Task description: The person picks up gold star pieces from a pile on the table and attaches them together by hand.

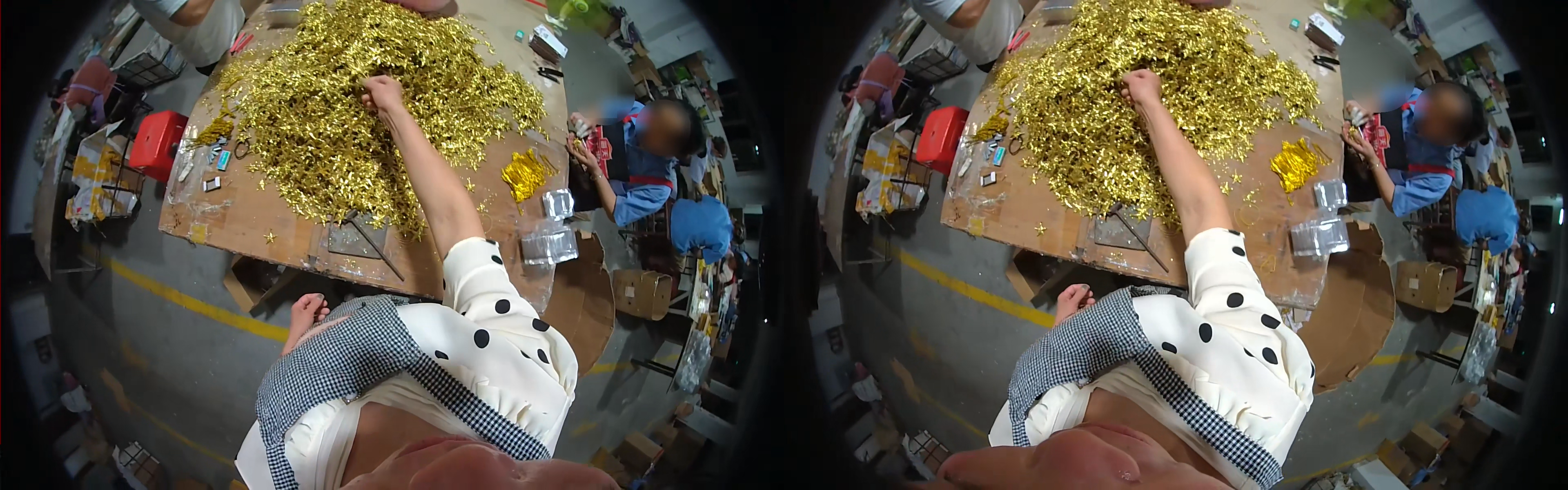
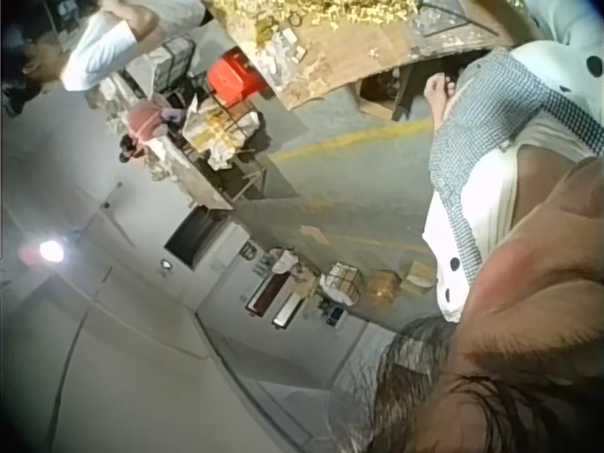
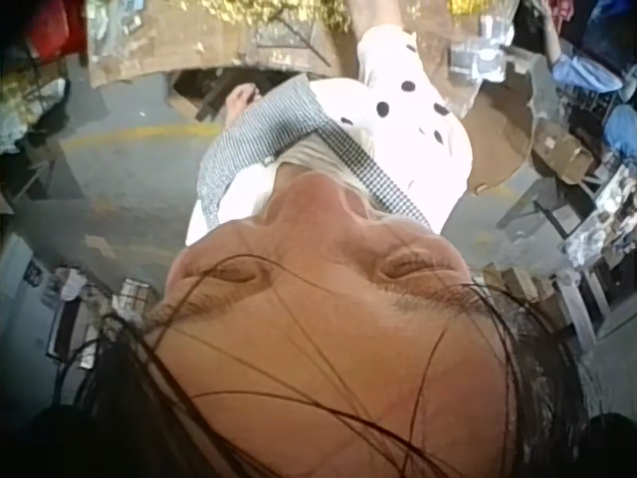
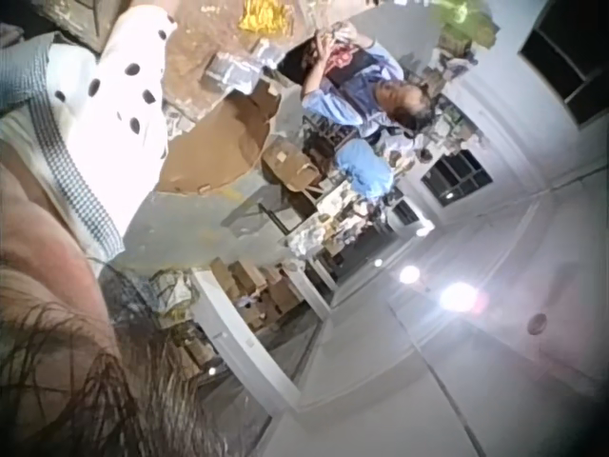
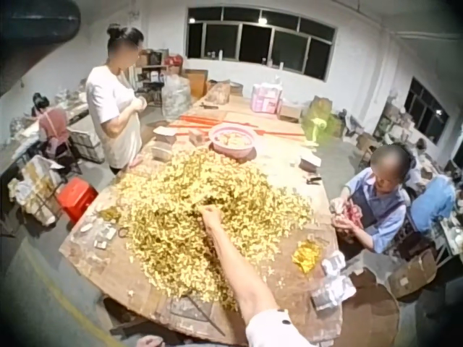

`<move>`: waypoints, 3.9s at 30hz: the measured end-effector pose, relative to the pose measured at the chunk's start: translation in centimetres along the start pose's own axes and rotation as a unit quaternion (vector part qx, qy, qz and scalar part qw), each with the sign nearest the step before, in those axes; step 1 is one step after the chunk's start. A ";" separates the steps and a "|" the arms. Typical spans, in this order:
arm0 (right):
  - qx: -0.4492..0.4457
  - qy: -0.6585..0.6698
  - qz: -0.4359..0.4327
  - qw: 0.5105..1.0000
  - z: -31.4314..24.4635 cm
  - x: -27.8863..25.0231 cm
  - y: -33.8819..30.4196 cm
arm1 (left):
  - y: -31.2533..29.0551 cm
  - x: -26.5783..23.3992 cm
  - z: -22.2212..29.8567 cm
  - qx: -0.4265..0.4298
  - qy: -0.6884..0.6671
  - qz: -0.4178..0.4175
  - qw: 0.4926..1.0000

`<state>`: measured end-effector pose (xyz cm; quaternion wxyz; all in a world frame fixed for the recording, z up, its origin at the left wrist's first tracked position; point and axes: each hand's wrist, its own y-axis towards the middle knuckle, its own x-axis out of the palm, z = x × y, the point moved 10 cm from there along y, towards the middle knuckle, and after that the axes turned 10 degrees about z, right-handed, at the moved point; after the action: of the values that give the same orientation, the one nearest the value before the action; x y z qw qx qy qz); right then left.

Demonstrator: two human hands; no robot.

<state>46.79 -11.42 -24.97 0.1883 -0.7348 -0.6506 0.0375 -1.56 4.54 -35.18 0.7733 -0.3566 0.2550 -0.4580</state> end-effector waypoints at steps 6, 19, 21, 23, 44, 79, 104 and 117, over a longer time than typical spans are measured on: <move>-0.063 0.099 0.013 0.993 -2.6 -3.9 -4.7 | 0.6 0.1 0.4 0.003 -0.009 -0.003 1.000; -0.101 0.356 0.047 0.928 -7.2 -16.3 -5.2 | 1.7 2.9 0.8 0.019 0.093 -0.057 0.994; -0.092 0.380 0.042 0.920 -7.3 -17.4 -5.1 | 2.0 2.7 0.7 0.009 0.110 -0.045 0.993; -0.097 0.382 0.037 0.919 -7.7 -18.4 -5.2 | 2.3 2.7 0.6 0.001 0.117 -0.041 0.992; -0.027 0.288 -0.016 0.957 -2.4 -15.1 -5.9 | 3.7 2.5 1.9 0.067 0.098 -0.055 0.991; 0.156 0.164 -0.036 0.973 9.8 -14.3 -21.7 | 5.0 1.1 2.6 0.090 0.126 -0.099 0.983; -0.014 -0.034 -0.096 0.995 4.7 -8.0 -17.7 | 2.4 0.8 2.3 0.075 0.067 -0.071 0.992; 0.163 -0.051 -0.122 0.978 14.7 -9.6 -21.4 | 3.0 -0.1 1.0 0.062 0.032 -0.040 0.997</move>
<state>20.79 -15.61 -33.48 0.2752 -0.6062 -0.7293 0.1578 0.70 5.96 -36.88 0.7665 -0.3031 0.2360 -0.5148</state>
